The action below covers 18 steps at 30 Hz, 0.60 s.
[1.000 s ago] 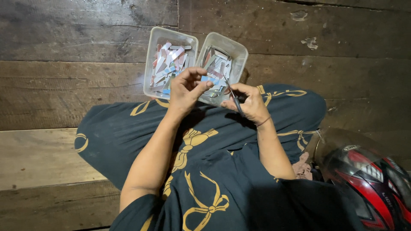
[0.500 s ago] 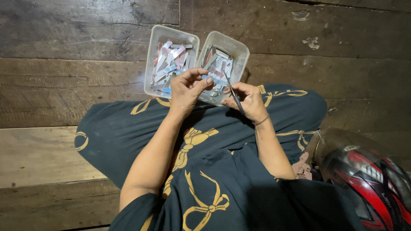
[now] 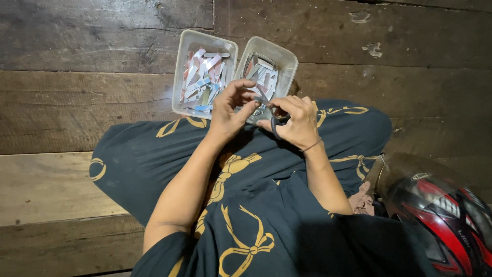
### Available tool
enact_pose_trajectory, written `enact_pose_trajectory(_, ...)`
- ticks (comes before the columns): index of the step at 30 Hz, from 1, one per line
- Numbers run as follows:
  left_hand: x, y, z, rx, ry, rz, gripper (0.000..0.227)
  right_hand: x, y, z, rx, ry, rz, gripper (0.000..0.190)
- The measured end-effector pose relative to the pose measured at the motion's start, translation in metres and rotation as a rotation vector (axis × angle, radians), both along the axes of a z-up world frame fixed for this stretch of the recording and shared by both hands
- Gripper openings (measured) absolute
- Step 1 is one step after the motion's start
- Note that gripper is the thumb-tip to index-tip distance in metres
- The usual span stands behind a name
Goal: Cutting small strips of paper using scissors and sorting them into plastic containers while sitting on the floor.
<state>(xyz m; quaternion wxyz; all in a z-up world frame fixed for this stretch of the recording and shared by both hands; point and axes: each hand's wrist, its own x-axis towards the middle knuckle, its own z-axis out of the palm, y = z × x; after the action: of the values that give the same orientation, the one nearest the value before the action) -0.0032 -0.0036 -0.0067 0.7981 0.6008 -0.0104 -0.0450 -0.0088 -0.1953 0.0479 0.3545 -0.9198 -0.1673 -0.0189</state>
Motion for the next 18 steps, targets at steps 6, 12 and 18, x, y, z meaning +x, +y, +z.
enact_pose_trajectory(6,-0.0002,0.001,0.0014,0.022,0.003,-0.023,0.04,-0.0006,0.0007,-0.0009,-0.024,-0.034,-0.001,0.041)
enact_pose_trajectory(12,-0.0004,0.001,-0.0019,0.027,0.014,-0.044,0.041,-0.0018,-0.0009,-0.0032,-0.022,-0.003,-0.007,0.043)
enact_pose_trajectory(18,-0.0012,0.0016,-0.0066,0.027,0.022,-0.043,0.039,-0.0023,-0.0023,-0.007,-0.011,0.011,0.007,0.043)
